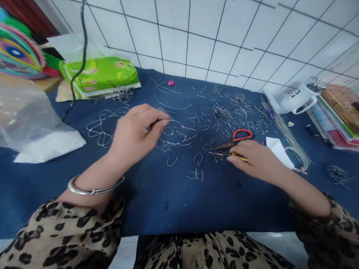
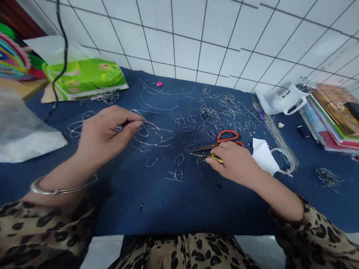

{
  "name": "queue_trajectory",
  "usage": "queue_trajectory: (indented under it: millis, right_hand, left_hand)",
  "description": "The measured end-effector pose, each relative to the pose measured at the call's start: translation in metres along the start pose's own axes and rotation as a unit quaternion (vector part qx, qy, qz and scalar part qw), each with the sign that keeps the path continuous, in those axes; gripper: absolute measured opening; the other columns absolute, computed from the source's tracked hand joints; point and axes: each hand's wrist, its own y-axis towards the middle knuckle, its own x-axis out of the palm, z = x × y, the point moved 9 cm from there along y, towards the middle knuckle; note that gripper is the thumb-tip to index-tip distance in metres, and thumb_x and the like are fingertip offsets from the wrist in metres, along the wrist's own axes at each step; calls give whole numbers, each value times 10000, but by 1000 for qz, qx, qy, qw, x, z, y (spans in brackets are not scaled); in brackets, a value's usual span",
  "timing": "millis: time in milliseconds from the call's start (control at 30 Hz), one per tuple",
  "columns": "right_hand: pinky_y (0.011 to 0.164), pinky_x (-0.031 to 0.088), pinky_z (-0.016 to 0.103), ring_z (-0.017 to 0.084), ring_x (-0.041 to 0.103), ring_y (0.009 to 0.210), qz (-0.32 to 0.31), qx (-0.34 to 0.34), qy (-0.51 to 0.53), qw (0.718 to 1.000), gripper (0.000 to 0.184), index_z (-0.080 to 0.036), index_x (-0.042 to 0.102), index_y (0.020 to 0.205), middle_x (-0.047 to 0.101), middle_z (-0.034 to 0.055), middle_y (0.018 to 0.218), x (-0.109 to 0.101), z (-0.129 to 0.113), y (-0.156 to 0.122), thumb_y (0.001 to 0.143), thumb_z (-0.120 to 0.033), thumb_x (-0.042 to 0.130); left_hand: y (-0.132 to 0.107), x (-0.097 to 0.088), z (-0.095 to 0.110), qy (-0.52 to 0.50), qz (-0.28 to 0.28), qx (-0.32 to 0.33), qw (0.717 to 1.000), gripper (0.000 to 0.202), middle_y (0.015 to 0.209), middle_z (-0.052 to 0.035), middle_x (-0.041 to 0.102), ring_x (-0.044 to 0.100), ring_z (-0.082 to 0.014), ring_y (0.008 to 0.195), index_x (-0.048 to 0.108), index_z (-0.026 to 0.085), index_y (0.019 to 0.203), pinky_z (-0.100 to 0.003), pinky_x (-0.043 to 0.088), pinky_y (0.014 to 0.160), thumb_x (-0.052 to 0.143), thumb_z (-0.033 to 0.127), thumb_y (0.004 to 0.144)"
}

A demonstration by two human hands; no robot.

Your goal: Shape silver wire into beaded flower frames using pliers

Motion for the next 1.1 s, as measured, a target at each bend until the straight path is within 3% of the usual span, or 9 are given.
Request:
queue_trajectory:
  millis: [233, 500, 633, 1100]
  right_hand:
    - [776, 432, 348, 234, 559, 919, -33, -33, -40, 998, 348, -197, 633, 964, 628, 89, 885, -13, 15, -7, 883, -452, 411]
    - [775, 438, 356, 236, 557, 914, -32, -21, -47, 998, 378, -190, 633, 976, 624, 93, 902, -1, 25, -10, 892, -461, 384]
    - [800, 436, 363, 236, 547, 936, -19, -24, -28, 999, 374, -185, 623, 1005, 621, 94, 927, -5, 29, -11, 890, -457, 394]
    - [760, 440, 367, 226, 534, 877, -30, -50, -33, 998, 317, -176, 639, 945, 603, 103, 889, -6, 13, -16, 875, -410, 437]
  left_hand:
    - [0, 1, -3, 22, -9, -24, 999, 185, 886, -29, 643, 574, -174, 869, 639, 177, 907, -299, 442, 802, 483, 268, 869]
    - [-2, 15, -2, 20, -42, -19, 999, 144, 918, -9, 650, 582, -181, 900, 623, 212, 921, -306, 446, 817, 502, 256, 857]
    - [-2, 17, -2, 21, -47, -18, 999, 135, 913, -12, 646, 581, -178, 889, 621, 212, 918, -303, 447, 817, 508, 254, 858]
    - [-2, 17, 0, 20, -31, 2, 999, 140, 885, -33, 654, 588, -166, 851, 640, 179, 898, -284, 441, 777, 526, 251, 858]
